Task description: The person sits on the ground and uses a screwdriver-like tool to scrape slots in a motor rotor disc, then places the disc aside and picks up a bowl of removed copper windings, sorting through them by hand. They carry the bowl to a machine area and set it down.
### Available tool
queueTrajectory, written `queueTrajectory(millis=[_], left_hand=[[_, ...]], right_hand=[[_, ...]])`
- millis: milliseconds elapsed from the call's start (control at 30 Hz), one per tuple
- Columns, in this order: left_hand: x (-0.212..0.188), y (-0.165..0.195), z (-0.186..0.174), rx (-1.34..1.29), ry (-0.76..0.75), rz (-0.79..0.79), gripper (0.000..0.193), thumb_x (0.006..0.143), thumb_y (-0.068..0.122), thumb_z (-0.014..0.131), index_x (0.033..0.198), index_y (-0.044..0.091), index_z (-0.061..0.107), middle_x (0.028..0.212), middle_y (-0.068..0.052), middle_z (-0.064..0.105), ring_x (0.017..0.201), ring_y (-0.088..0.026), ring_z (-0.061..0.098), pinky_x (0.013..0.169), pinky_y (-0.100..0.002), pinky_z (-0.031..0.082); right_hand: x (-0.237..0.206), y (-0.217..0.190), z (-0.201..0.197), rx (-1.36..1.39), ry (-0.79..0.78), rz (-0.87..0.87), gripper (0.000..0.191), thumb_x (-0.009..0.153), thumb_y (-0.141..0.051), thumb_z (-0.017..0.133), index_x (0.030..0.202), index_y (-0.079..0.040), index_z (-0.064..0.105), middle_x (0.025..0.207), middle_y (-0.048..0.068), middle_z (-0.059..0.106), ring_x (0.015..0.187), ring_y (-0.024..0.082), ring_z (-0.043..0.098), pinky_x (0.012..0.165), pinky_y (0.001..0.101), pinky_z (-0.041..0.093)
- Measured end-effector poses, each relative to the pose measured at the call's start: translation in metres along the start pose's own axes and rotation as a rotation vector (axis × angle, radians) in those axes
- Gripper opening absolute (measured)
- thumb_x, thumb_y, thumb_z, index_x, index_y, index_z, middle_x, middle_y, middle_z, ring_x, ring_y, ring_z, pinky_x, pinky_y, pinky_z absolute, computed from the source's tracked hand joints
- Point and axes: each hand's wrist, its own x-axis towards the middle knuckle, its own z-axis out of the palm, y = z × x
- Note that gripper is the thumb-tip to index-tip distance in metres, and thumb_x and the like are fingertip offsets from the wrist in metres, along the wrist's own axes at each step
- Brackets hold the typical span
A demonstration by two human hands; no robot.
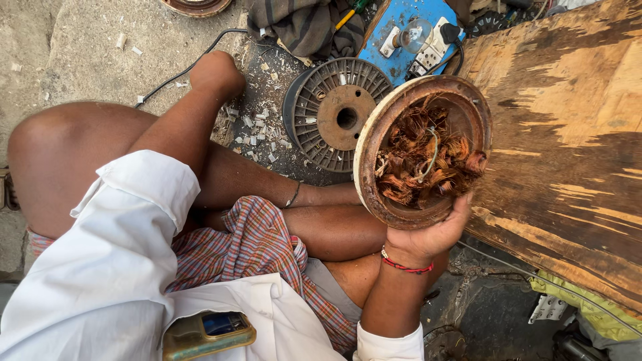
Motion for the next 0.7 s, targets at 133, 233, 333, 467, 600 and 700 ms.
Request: queueTrajectory(millis=[133,233,333,467,600,700], left_hand=[[-0.003,-0.015,-0.019,-0.453,-0.134,-0.034,0.027,0.096,0.025,0.070,0.101,0.000,0.074,0.087,-0.013,0.074,0.073,-0.023,0.071,0.067,-0.037,0.058],[-0.019,-0.018,-0.040,-0.667,-0.109,0.067,0.023,0.095,0.021,0.069,0.096,-0.001,0.073,0.080,-0.008,0.073,0.067,-0.015,0.068,0.058,-0.031,0.053],[-0.057,-0.011,-0.070,-0.722,-0.055,0.245,0.017,0.096,0.018,0.066,0.094,0.001,0.072,0.081,-0.006,0.073,0.069,-0.012,0.068,0.056,-0.027,0.050],[-0.129,0.022,-0.110,-0.816,0.082,0.697,0.014,0.099,0.013,0.069,0.097,0.000,0.071,0.084,-0.007,0.071,0.073,-0.011,0.063,0.061,-0.025,0.050],[-0.197,0.070,-0.132,-0.417,0.340,1.212,0.010,0.088,0.013,0.076,0.093,0.006,0.074,0.090,-0.007,0.070,0.090,-0.027,0.067,0.078,-0.040,0.055],[-0.219,0.098,-0.145,-0.194,0.390,1.319,0.015,0.081,0.014,0.078,0.096,0.012,0.079,0.095,-0.009,0.067,0.096,-0.033,0.062,0.080,-0.046,0.052]], right_hand=[[0.000,0.003,-0.002,0.023,-0.018,0.022,0.060,0.105,-0.042,0.049,0.155,-0.010,0.044,0.157,0.011,0.051,0.144,0.033,0.051,0.124,0.0528,0.043],[0.001,0.009,-0.003,0.044,-0.038,0.044,0.060,0.105,-0.042,0.050,0.155,-0.009,0.044,0.155,0.012,0.051,0.144,0.033,0.051,0.124,0.0531,0.042],[-0.001,0.016,-0.006,0.088,-0.054,0.077,0.060,0.105,-0.041,0.050,0.154,-0.008,0.045,0.154,0.011,0.052,0.141,0.032,0.052,0.121,0.0519,0.042],[-0.005,0.031,-0.009,0.133,-0.045,0.116,0.059,0.104,-0.041,0.051,0.152,-0.007,0.046,0.151,0.011,0.054,0.138,0.031,0.053,0.119,0.0497,0.042],[-0.006,0.043,-0.009,0.181,-0.082,0.217,0.060,0.102,-0.042,0.052,0.149,-0.005,0.049,0.147,0.013,0.057,0.133,0.032,0.056,0.115,0.0507,0.044],[-0.008,0.050,-0.010,0.191,-0.072,0.232,0.059,0.101,-0.042,0.052,0.147,-0.006,0.050,0.144,0.011,0.059,0.131,0.031,0.058,0.113,0.0492,0.045]])
